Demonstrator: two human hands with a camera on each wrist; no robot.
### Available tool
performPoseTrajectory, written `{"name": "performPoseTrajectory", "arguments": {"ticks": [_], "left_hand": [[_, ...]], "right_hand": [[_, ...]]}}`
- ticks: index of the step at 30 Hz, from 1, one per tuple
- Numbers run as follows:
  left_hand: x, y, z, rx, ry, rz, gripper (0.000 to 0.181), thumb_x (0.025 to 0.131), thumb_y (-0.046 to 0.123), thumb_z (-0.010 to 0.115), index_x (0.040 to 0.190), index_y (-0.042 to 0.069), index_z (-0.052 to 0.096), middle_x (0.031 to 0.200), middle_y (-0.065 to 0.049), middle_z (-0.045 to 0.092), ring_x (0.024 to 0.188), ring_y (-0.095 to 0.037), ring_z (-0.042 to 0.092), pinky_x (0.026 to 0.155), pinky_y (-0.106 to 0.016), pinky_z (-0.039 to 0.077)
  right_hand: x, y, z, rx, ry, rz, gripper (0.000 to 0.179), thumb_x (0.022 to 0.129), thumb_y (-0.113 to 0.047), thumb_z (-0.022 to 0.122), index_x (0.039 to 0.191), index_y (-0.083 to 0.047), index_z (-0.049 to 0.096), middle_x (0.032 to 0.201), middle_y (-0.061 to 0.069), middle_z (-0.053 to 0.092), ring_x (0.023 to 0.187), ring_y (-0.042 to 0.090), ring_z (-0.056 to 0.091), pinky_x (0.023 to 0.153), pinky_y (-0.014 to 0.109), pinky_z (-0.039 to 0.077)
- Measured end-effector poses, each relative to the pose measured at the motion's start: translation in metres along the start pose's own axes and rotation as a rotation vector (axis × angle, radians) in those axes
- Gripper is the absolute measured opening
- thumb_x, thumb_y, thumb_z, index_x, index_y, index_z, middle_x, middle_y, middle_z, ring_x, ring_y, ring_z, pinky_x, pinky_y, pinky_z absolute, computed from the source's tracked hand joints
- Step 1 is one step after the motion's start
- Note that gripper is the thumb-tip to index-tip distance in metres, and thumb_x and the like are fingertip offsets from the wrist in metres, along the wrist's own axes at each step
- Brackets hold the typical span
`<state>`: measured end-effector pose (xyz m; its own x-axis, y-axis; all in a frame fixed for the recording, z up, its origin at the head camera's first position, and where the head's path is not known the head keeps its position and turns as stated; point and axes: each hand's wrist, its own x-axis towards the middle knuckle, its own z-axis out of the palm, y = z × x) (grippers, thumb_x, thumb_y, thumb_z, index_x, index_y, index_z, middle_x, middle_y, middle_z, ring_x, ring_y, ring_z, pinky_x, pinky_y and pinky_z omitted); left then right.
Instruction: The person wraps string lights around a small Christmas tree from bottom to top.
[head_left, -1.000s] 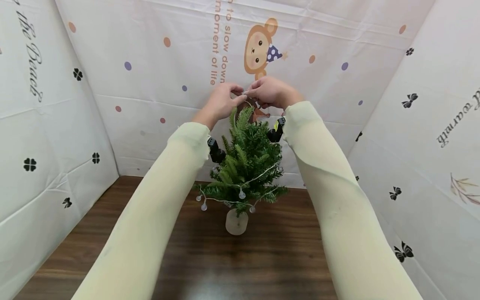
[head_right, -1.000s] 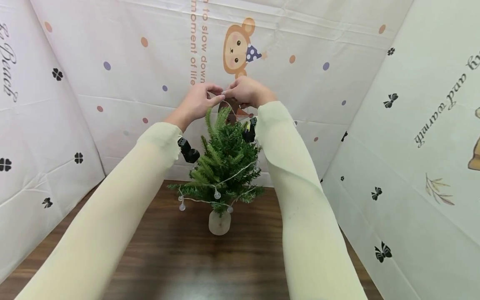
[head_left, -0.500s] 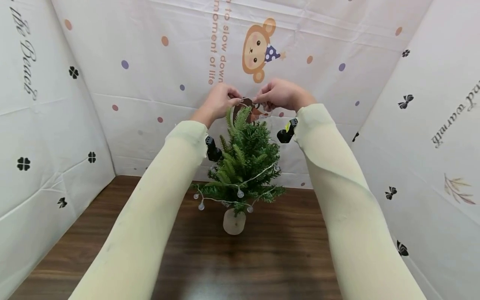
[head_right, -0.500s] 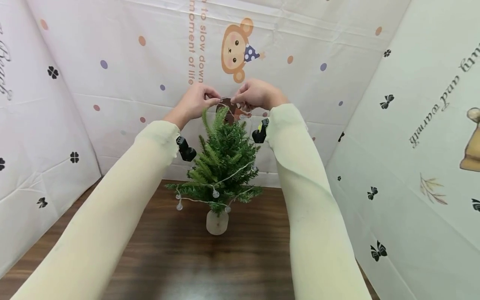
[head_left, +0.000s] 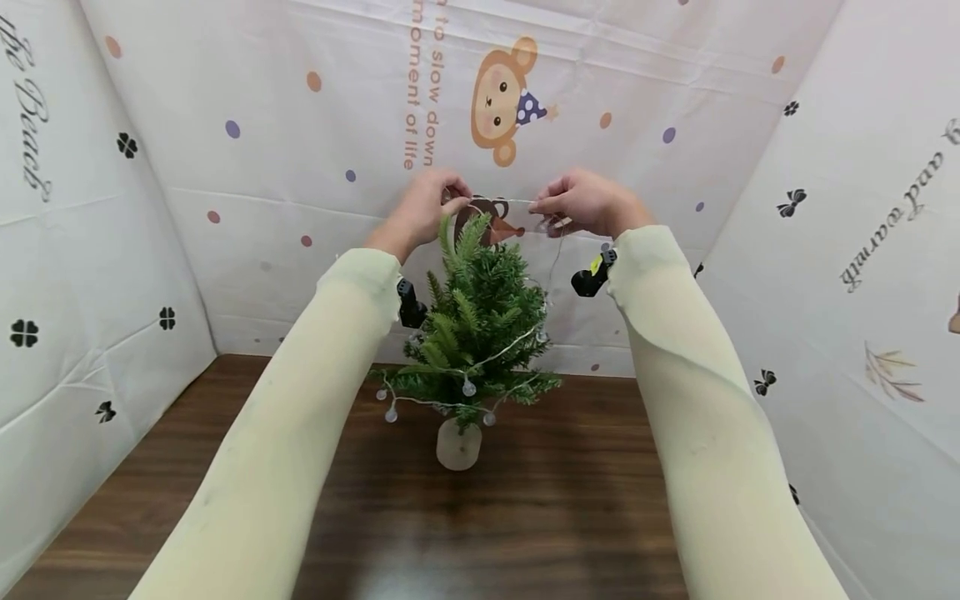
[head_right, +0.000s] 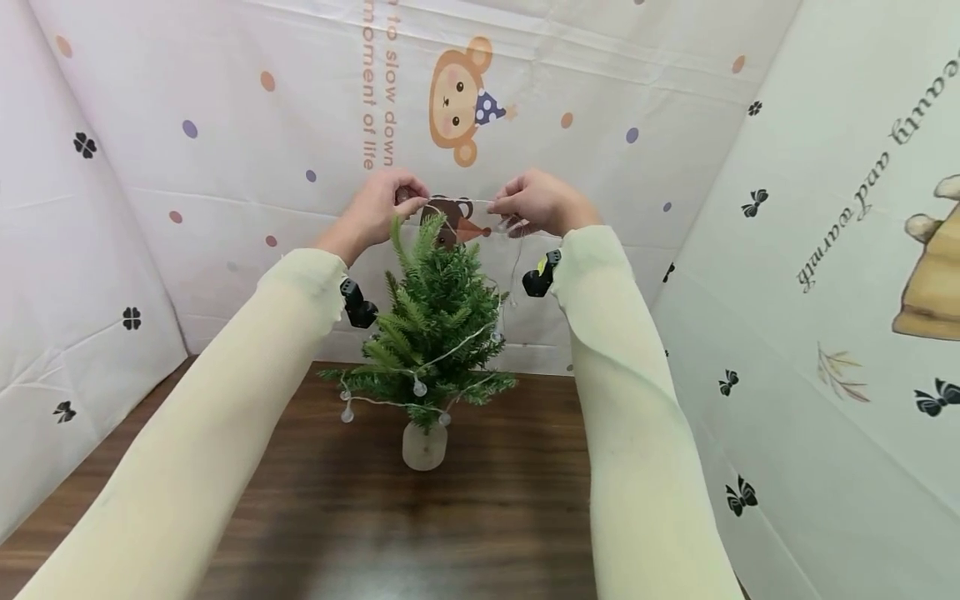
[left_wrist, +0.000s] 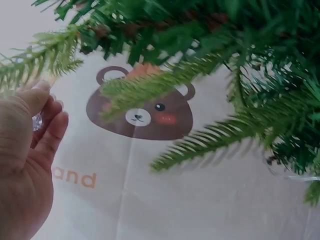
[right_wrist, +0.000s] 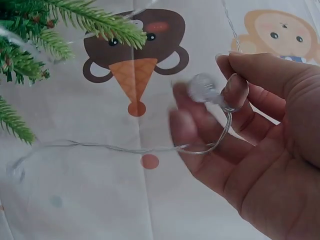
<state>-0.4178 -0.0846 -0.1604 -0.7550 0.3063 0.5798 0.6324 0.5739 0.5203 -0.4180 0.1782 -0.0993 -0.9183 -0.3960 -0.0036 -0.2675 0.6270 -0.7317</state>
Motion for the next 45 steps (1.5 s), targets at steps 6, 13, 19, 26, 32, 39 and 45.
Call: {"name": "performPoseTrajectory", "arguments": {"ticks": [6, 13, 19, 26, 32, 39, 45], "left_hand": [[0.007, 0.008, -0.002, -0.064, 0.017, 0.007, 0.018, 0.099, 0.003, 0.066, 0.115, -0.003, 0.071, 0.116, -0.017, 0.07, 0.102, -0.025, 0.065, 0.093, -0.033, 0.054], [0.017, 0.014, -0.003, -0.046, 0.01, 0.006, 0.017, 0.095, -0.001, 0.069, 0.111, -0.002, 0.072, 0.118, -0.019, 0.073, 0.105, -0.026, 0.068, 0.097, -0.03, 0.055], [0.019, 0.009, 0.001, -0.059, 0.024, -0.033, 0.018, 0.094, -0.005, 0.067, 0.112, -0.006, 0.069, 0.116, -0.021, 0.071, 0.106, -0.029, 0.067, 0.097, -0.033, 0.055], [0.011, -0.008, -0.001, -0.085, 0.044, -0.16, 0.023, 0.1, 0.0, 0.062, 0.122, -0.003, 0.065, 0.123, -0.018, 0.067, 0.114, -0.028, 0.063, 0.104, -0.035, 0.051], [-0.006, -0.027, -0.003, -0.132, 0.055, -0.213, 0.027, 0.103, 0.005, 0.058, 0.128, 0.001, 0.067, 0.127, -0.017, 0.068, 0.115, -0.029, 0.064, 0.092, -0.031, 0.053], [-0.034, -0.041, -0.006, -0.17, 0.094, -0.17, 0.028, 0.105, 0.007, 0.056, 0.129, 0.005, 0.07, 0.127, -0.019, 0.067, 0.109, -0.034, 0.065, 0.08, -0.028, 0.052], [-0.056, -0.042, -0.006, -0.206, 0.057, -0.235, 0.03, 0.105, 0.012, 0.056, 0.132, 0.009, 0.068, 0.126, -0.02, 0.065, 0.106, -0.028, 0.064, 0.077, -0.029, 0.052]], "right_hand": [[-0.003, 0.008, -0.004, 0.11, 0.008, 0.035, 0.017, 0.105, -0.024, 0.06, 0.105, -0.008, 0.065, 0.09, 0.003, 0.065, 0.074, 0.016, 0.067, 0.069, 0.027, 0.057], [-0.01, 0.016, -0.008, 0.123, 0.067, 0.011, 0.018, 0.103, -0.026, 0.063, 0.107, -0.01, 0.068, 0.083, 0.0, 0.059, 0.063, 0.013, 0.045, 0.058, 0.026, 0.039], [-0.014, 0.022, -0.01, 0.052, 0.075, 0.039, 0.024, 0.1, -0.031, 0.069, 0.109, -0.01, 0.073, 0.085, -0.001, 0.066, 0.063, 0.012, 0.049, 0.057, 0.025, 0.041], [-0.019, 0.032, -0.015, -0.063, 0.012, 0.093, 0.027, 0.097, -0.036, 0.072, 0.1, -0.009, 0.077, 0.071, -0.001, 0.059, 0.063, 0.016, 0.049, 0.059, 0.027, 0.042], [-0.022, 0.043, -0.022, -0.066, -0.024, 0.097, 0.023, 0.099, -0.028, 0.071, 0.095, -0.007, 0.077, 0.074, 0.003, 0.06, 0.068, 0.02, 0.05, 0.067, 0.031, 0.048], [-0.028, 0.044, -0.03, -0.037, 0.012, 0.126, 0.033, 0.102, -0.034, 0.065, 0.076, -0.014, 0.064, 0.066, -0.001, 0.051, 0.066, 0.019, 0.047, 0.066, 0.032, 0.045], [-0.028, 0.024, -0.028, 0.07, 0.068, 0.043, 0.035, 0.101, -0.039, 0.065, 0.077, -0.013, 0.062, 0.064, -0.003, 0.044, 0.06, 0.015, 0.042, 0.057, 0.028, 0.041]]}}
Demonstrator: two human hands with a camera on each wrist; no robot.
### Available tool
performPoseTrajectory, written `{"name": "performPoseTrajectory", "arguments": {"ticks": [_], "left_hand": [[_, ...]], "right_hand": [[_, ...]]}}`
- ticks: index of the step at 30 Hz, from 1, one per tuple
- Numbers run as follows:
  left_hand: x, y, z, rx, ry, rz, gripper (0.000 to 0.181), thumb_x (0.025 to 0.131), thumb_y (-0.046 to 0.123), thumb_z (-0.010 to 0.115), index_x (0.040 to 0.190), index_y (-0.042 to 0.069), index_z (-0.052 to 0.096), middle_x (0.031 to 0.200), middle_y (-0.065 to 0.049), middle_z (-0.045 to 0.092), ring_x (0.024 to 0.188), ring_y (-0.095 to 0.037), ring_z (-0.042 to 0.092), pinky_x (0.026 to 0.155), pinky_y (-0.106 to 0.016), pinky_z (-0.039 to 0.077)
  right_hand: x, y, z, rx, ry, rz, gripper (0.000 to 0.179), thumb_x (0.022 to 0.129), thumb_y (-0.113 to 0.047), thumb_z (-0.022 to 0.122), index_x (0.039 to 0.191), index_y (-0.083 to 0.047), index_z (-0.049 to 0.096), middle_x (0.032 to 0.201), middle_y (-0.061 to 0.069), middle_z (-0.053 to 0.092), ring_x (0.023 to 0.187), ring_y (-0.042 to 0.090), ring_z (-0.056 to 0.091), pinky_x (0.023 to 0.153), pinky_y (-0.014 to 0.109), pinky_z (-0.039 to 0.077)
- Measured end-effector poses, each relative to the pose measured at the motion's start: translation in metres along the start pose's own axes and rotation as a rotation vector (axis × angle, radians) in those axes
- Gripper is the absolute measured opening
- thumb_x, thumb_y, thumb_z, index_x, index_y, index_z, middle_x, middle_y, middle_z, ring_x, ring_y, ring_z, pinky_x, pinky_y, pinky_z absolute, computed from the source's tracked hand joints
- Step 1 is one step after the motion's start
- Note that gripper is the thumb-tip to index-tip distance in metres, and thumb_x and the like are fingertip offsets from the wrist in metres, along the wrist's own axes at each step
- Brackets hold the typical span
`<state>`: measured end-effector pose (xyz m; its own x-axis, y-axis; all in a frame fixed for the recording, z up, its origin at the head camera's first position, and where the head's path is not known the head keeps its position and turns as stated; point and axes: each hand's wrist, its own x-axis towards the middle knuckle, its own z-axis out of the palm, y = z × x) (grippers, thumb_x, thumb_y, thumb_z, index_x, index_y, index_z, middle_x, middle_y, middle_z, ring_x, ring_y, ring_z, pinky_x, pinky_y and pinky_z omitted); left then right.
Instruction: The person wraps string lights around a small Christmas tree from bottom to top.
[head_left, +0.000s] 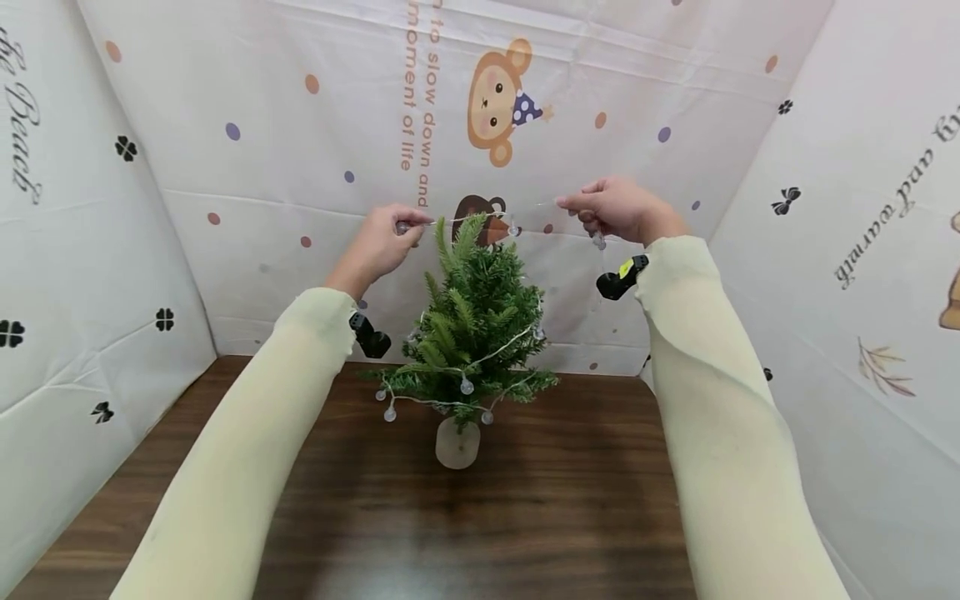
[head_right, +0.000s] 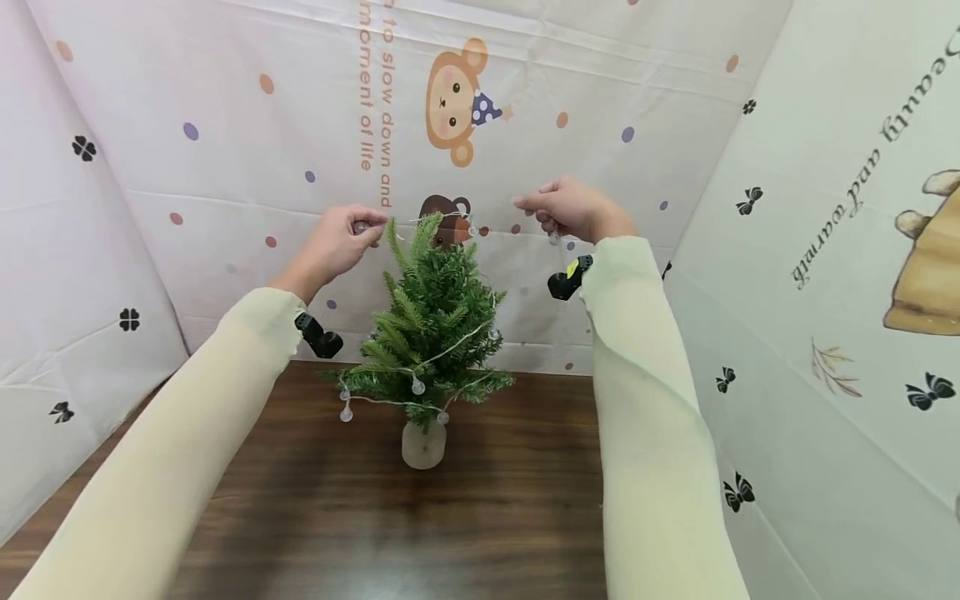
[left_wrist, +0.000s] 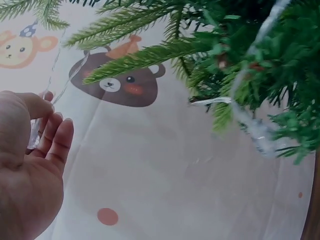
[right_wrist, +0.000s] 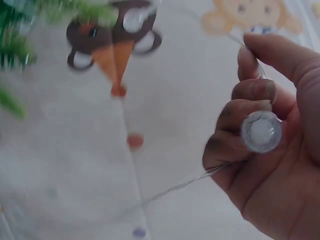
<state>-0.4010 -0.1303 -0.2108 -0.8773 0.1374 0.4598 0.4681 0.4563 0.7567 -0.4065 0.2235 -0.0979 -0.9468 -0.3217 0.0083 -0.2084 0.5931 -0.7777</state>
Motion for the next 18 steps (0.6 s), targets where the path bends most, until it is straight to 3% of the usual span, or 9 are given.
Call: {"name": "performPoseTrajectory", "arguments": {"ticks": [4, 8, 15, 18], "left_hand": [[-0.01, -0.001, 0.004, -0.018, 0.022, -0.022, 0.028, 0.104, 0.015, 0.06, 0.129, 0.005, 0.068, 0.112, -0.015, 0.07, 0.099, -0.027, 0.065, 0.074, -0.026, 0.051], [-0.012, -0.003, 0.007, -0.077, 0.067, -0.05, 0.027, 0.104, 0.018, 0.062, 0.123, 0.002, 0.069, 0.098, -0.004, 0.068, 0.084, -0.016, 0.064, 0.071, -0.024, 0.052], [-0.01, -0.002, 0.013, -0.18, 0.102, -0.063, 0.027, 0.103, 0.014, 0.062, 0.123, -0.004, 0.066, 0.093, -0.001, 0.062, 0.077, -0.011, 0.061, 0.068, -0.02, 0.053], [-0.011, -0.002, 0.014, -0.206, 0.105, -0.046, 0.027, 0.103, 0.012, 0.061, 0.124, -0.006, 0.064, 0.095, -0.004, 0.062, 0.076, -0.011, 0.06, 0.07, -0.022, 0.054]], "right_hand": [[-0.003, -0.024, 0.007, 0.102, 0.025, -0.078, 0.028, 0.104, -0.032, 0.062, 0.091, -0.009, 0.07, 0.062, -0.003, 0.046, 0.057, 0.012, 0.04, 0.053, 0.025, 0.036], [-0.002, -0.048, 0.018, 0.189, 0.068, -0.12, 0.026, 0.105, -0.03, 0.061, 0.096, -0.008, 0.07, 0.06, -0.003, 0.047, 0.052, 0.011, 0.037, 0.047, 0.023, 0.032], [-0.001, -0.078, 0.035, 0.217, 0.165, -0.138, 0.025, 0.106, -0.029, 0.056, 0.102, -0.008, 0.069, 0.069, -0.003, 0.048, 0.052, 0.01, 0.035, 0.049, 0.023, 0.032], [-0.002, -0.088, 0.041, 0.228, 0.163, -0.168, 0.025, 0.106, -0.029, 0.057, 0.102, -0.008, 0.069, 0.07, -0.002, 0.048, 0.052, 0.011, 0.035, 0.048, 0.023, 0.032]]}}
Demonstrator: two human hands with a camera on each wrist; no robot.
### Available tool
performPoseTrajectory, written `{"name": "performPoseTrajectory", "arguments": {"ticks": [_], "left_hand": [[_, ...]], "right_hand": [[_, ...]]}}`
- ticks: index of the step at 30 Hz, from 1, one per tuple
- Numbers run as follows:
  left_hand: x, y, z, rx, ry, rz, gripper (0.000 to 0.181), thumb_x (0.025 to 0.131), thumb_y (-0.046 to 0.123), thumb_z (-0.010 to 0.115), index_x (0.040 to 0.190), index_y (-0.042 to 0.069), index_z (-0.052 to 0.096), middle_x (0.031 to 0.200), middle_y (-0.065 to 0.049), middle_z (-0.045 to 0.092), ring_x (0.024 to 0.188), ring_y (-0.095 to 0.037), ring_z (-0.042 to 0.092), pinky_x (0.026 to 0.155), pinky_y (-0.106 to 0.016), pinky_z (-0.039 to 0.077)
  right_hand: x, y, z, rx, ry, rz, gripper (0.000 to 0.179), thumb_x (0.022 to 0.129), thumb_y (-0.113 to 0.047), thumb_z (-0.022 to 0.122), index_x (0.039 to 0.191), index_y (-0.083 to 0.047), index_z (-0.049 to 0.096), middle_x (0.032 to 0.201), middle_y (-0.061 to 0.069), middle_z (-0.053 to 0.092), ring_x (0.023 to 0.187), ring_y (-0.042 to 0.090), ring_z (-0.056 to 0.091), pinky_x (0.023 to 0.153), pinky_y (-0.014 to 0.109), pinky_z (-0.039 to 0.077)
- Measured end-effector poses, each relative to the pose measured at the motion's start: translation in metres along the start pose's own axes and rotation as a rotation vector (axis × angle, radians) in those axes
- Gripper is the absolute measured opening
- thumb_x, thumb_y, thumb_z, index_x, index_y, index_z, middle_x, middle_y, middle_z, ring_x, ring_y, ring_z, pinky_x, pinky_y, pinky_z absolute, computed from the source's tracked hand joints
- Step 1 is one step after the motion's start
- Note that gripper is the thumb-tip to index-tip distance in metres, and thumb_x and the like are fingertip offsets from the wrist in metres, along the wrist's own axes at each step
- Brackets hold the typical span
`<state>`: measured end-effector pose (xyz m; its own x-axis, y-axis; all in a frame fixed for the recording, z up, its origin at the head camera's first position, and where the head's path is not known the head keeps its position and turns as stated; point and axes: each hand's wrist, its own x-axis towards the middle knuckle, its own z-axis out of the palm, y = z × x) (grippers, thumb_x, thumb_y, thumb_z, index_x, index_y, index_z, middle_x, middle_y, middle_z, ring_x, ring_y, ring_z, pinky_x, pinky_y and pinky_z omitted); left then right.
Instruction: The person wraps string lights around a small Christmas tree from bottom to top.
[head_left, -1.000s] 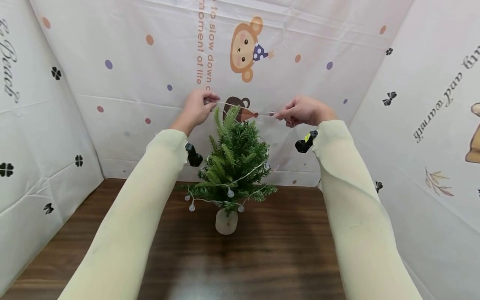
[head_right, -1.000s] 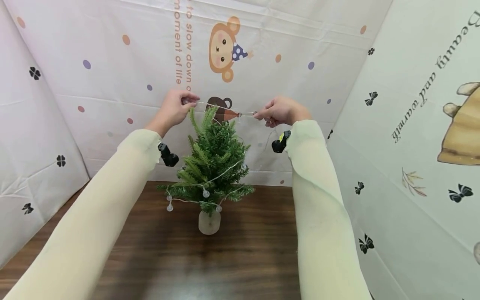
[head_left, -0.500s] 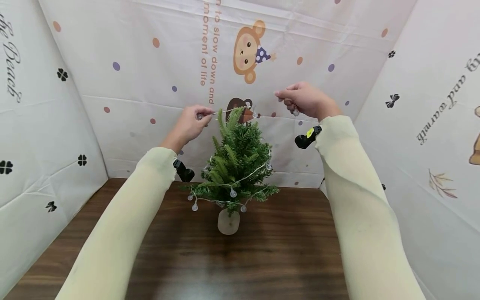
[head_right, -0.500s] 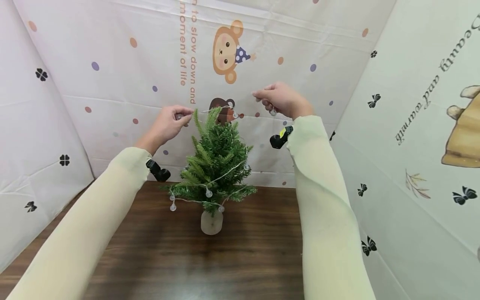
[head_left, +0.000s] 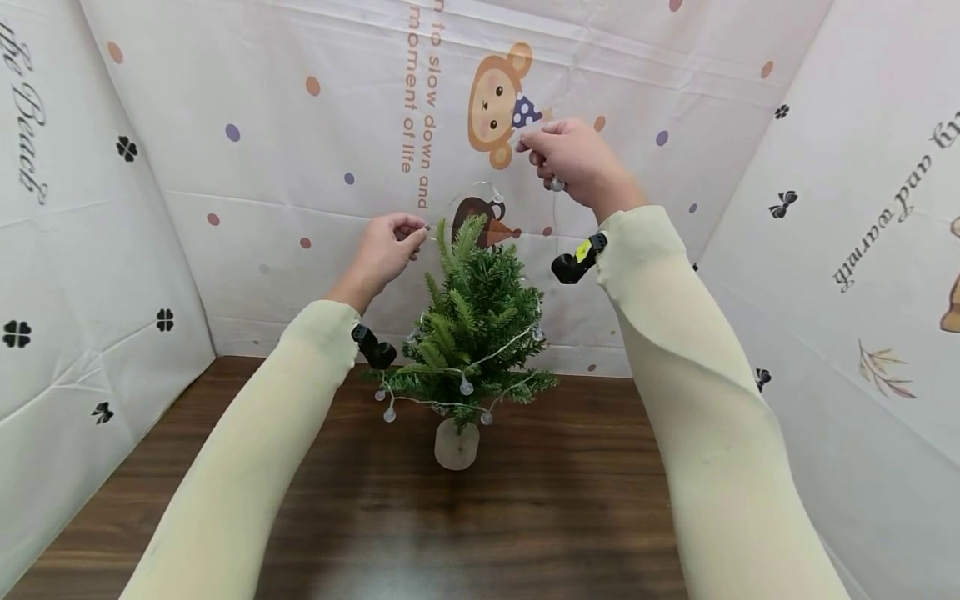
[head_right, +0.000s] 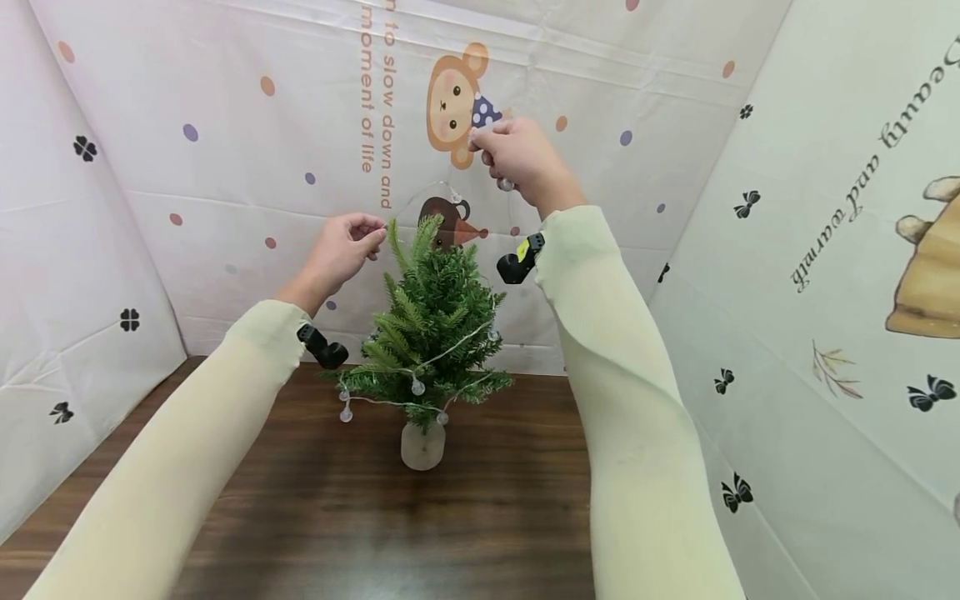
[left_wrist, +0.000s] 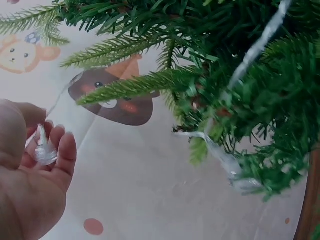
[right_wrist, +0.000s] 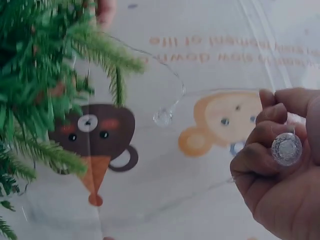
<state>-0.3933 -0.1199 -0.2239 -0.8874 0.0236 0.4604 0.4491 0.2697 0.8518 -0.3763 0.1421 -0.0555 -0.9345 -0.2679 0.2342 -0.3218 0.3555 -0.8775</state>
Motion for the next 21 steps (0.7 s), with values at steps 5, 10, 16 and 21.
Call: {"name": "performPoseTrajectory", "arguments": {"ticks": [5, 10, 16, 21], "left_hand": [[-0.009, -0.006, -0.003, -0.082, -0.012, 0.03, 0.023, 0.103, 0.01, 0.059, 0.119, -0.007, 0.06, 0.097, -0.003, 0.062, 0.08, -0.011, 0.061, 0.079, -0.029, 0.058], [-0.023, -0.012, -0.009, -0.179, -0.032, 0.09, 0.018, 0.103, 0.007, 0.06, 0.116, -0.005, 0.058, 0.096, 0.0, 0.064, 0.086, -0.015, 0.065, 0.078, -0.025, 0.057], [-0.044, -0.02, -0.014, -0.174, -0.042, 0.174, 0.015, 0.101, 0.005, 0.062, 0.113, -0.005, 0.058, 0.099, 0.0, 0.069, 0.093, -0.011, 0.069, 0.081, -0.025, 0.057], [-0.054, -0.026, -0.013, -0.097, -0.073, 0.231, 0.013, 0.1, 0.003, 0.063, 0.11, -0.006, 0.06, 0.1, -0.002, 0.069, 0.093, -0.008, 0.067, 0.08, -0.019, 0.055]], "right_hand": [[-0.01, -0.013, 0.011, -0.085, -0.085, -0.118, 0.028, 0.104, -0.033, 0.061, 0.102, -0.007, 0.071, 0.069, 0.0, 0.051, 0.053, 0.012, 0.039, 0.045, 0.022, 0.032], [-0.029, -0.031, 0.021, -0.231, -0.137, -0.264, 0.028, 0.103, -0.035, 0.063, 0.099, -0.009, 0.074, 0.066, -0.001, 0.053, 0.055, 0.013, 0.041, 0.046, 0.024, 0.034], [-0.063, -0.049, 0.032, -0.495, -0.178, -0.39, 0.032, 0.101, -0.041, 0.064, 0.093, -0.012, 0.075, 0.064, -0.002, 0.049, 0.057, 0.015, 0.038, 0.051, 0.027, 0.035], [-0.092, -0.055, 0.041, -0.654, -0.201, -0.448, 0.031, 0.102, -0.04, 0.062, 0.09, -0.014, 0.075, 0.065, -0.001, 0.051, 0.052, 0.013, 0.037, 0.05, 0.027, 0.034]]}}
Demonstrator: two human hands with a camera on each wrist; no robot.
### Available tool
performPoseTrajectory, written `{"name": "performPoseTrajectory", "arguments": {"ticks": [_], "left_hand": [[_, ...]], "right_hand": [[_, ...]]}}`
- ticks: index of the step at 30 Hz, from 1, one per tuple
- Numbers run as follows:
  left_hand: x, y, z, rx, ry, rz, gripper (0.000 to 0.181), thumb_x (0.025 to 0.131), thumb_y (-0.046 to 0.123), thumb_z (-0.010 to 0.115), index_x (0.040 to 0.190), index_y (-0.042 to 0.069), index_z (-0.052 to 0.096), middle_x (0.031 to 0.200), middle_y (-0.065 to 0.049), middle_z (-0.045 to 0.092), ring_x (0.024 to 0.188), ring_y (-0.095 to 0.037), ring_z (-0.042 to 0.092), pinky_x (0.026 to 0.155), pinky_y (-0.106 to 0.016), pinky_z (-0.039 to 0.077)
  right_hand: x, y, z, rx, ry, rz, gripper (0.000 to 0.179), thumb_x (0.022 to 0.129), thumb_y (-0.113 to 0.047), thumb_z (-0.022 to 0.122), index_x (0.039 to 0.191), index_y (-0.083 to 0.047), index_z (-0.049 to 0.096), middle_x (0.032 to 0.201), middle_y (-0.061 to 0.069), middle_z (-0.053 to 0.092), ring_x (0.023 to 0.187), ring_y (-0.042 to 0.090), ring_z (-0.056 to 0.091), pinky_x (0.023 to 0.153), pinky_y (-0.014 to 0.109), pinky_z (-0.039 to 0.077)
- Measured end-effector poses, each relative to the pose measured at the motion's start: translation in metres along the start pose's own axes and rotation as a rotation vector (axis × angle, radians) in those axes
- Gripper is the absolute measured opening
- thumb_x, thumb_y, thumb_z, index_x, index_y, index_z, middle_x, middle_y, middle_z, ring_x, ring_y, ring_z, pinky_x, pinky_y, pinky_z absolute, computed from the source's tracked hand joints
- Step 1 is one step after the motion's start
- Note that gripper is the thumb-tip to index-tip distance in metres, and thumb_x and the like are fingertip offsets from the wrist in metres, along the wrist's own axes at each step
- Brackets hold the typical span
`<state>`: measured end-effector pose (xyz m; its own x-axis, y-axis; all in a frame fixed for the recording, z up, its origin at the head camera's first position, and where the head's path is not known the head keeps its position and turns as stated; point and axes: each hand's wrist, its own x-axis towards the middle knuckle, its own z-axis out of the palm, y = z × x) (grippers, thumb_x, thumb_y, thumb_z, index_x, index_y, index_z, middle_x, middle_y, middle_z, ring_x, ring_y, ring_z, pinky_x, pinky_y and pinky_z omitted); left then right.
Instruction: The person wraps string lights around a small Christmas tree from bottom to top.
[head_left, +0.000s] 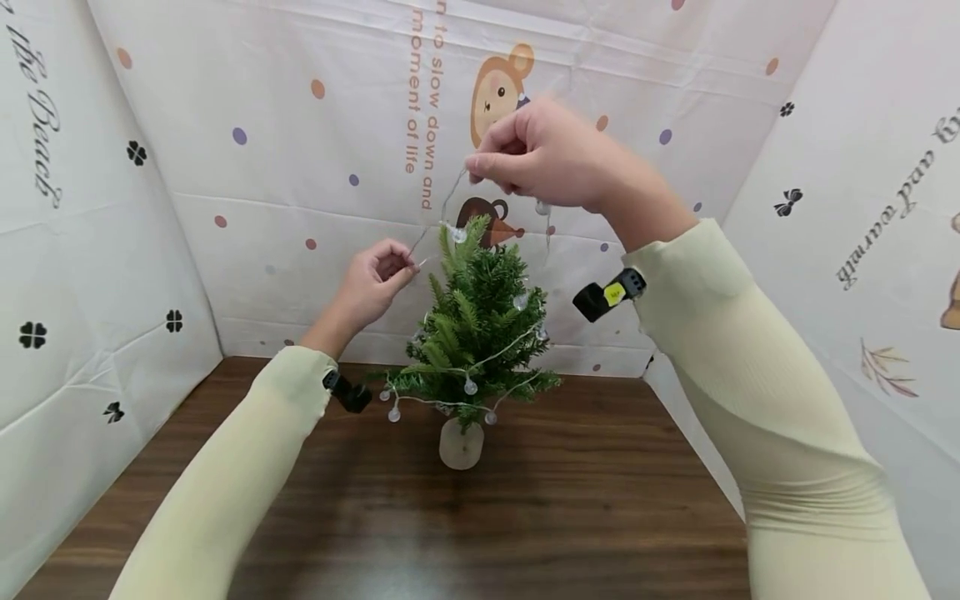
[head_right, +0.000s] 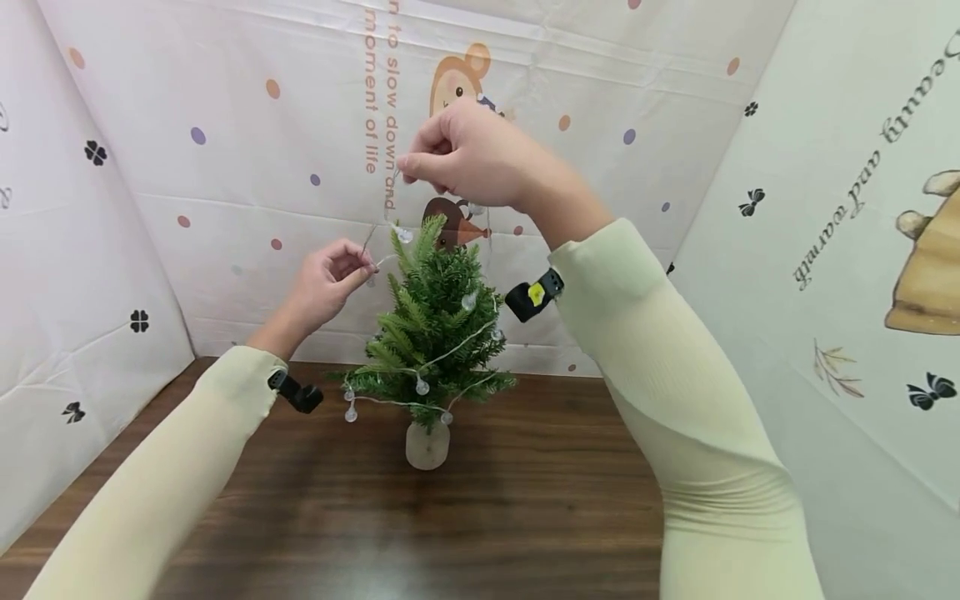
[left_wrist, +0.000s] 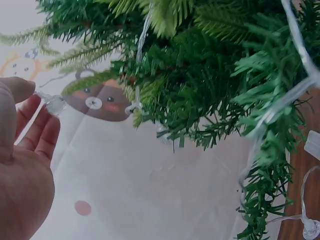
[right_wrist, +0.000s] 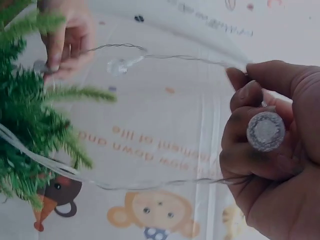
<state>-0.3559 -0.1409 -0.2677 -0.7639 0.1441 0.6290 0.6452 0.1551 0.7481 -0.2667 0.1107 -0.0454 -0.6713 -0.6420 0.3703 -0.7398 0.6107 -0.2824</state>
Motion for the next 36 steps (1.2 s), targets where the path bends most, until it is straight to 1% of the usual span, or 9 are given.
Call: {"name": "performPoseTrajectory", "arguments": {"ticks": [4, 8, 13, 16, 18, 22, 25, 31, 36], "left_hand": [[-0.003, 0.002, 0.004, 0.124, -0.04, 0.057, 0.012, 0.099, 0.006, 0.066, 0.107, -0.003, 0.063, 0.103, -0.009, 0.066, 0.094, -0.017, 0.065, 0.08, -0.024, 0.054], [-0.006, 0.011, 0.007, 0.182, -0.04, 0.158, 0.012, 0.097, 0.004, 0.068, 0.107, -0.001, 0.064, 0.108, -0.014, 0.065, 0.099, -0.018, 0.062, 0.091, -0.031, 0.052], [-0.02, 0.032, 0.009, 0.126, -0.014, 0.38, 0.024, 0.089, -0.009, 0.071, 0.112, -0.007, 0.065, 0.112, -0.019, 0.065, 0.103, -0.017, 0.059, 0.096, -0.036, 0.052], [-0.027, 0.046, 0.013, 0.161, -0.016, 0.507, 0.028, 0.088, -0.008, 0.073, 0.116, -0.006, 0.067, 0.114, -0.017, 0.068, 0.105, -0.02, 0.062, 0.097, -0.035, 0.052], [-0.03, 0.053, 0.016, 0.202, -0.015, 0.559, 0.024, 0.09, -0.004, 0.074, 0.114, -0.002, 0.07, 0.113, -0.014, 0.071, 0.106, -0.021, 0.064, 0.097, -0.032, 0.053], [-0.035, 0.061, 0.019, 0.225, -0.001, 0.61, 0.015, 0.089, -0.006, 0.074, 0.103, 0.001, 0.074, 0.103, -0.012, 0.074, 0.101, -0.02, 0.067, 0.094, -0.028, 0.053], [-0.038, 0.062, 0.016, 0.236, -0.014, 0.635, 0.016, 0.087, -0.009, 0.074, 0.099, 0.001, 0.075, 0.097, -0.012, 0.074, 0.095, -0.018, 0.068, 0.09, -0.026, 0.053], [-0.042, 0.065, 0.016, 0.285, -0.092, 0.657, 0.015, 0.086, -0.007, 0.077, 0.098, 0.002, 0.076, 0.098, -0.008, 0.076, 0.095, -0.019, 0.069, 0.091, -0.02, 0.052], [-0.041, 0.072, 0.02, 0.31, -0.123, 0.682, 0.015, 0.086, -0.004, 0.078, 0.098, 0.005, 0.077, 0.097, -0.005, 0.076, 0.095, -0.018, 0.068, 0.09, -0.023, 0.053]], "right_hand": [[-0.011, -0.015, 0.007, -0.062, -0.047, -0.032, 0.028, 0.104, -0.034, 0.061, 0.093, -0.015, 0.077, 0.068, 0.0, 0.06, 0.053, 0.012, 0.048, 0.052, 0.027, 0.038], [-0.018, -0.025, 0.017, -0.045, -0.069, -0.051, 0.024, 0.104, -0.029, 0.062, 0.094, -0.015, 0.078, 0.072, 0.002, 0.068, 0.059, 0.016, 0.06, 0.055, 0.026, 0.044], [-0.027, -0.033, 0.029, -0.025, -0.053, -0.099, 0.025, 0.104, -0.028, 0.063, 0.086, -0.014, 0.074, 0.069, 0.001, 0.061, 0.056, 0.014, 0.05, 0.055, 0.026, 0.041], [-0.034, -0.033, 0.034, -0.027, -0.03, -0.141, 0.026, 0.104, -0.028, 0.063, 0.083, -0.015, 0.072, 0.065, 0.001, 0.055, 0.051, 0.013, 0.039, 0.053, 0.026, 0.035], [-0.039, -0.031, 0.037, -0.013, -0.021, -0.158, 0.025, 0.103, -0.028, 0.063, 0.084, -0.015, 0.073, 0.064, 0.001, 0.053, 0.051, 0.013, 0.038, 0.053, 0.026, 0.034], [-0.052, -0.022, 0.042, 0.021, -0.029, -0.163, 0.024, 0.103, -0.028, 0.063, 0.086, -0.015, 0.073, 0.063, 0.002, 0.051, 0.051, 0.015, 0.038, 0.054, 0.027, 0.035], [-0.064, -0.01, 0.041, 0.044, -0.047, -0.137, 0.022, 0.103, -0.026, 0.063, 0.088, -0.015, 0.074, 0.063, 0.002, 0.05, 0.051, 0.017, 0.038, 0.054, 0.028, 0.036], [-0.093, 0.025, 0.031, 0.027, -0.102, -0.068, 0.015, 0.101, -0.026, 0.067, 0.09, -0.02, 0.076, 0.069, -0.002, 0.058, 0.053, 0.013, 0.042, 0.052, 0.027, 0.04], [-0.114, 0.053, 0.027, -0.016, -0.142, 0.001, 0.008, 0.098, -0.026, 0.072, 0.091, -0.027, 0.077, 0.078, -0.007, 0.067, 0.062, 0.011, 0.052, 0.06, 0.025, 0.046]]}}
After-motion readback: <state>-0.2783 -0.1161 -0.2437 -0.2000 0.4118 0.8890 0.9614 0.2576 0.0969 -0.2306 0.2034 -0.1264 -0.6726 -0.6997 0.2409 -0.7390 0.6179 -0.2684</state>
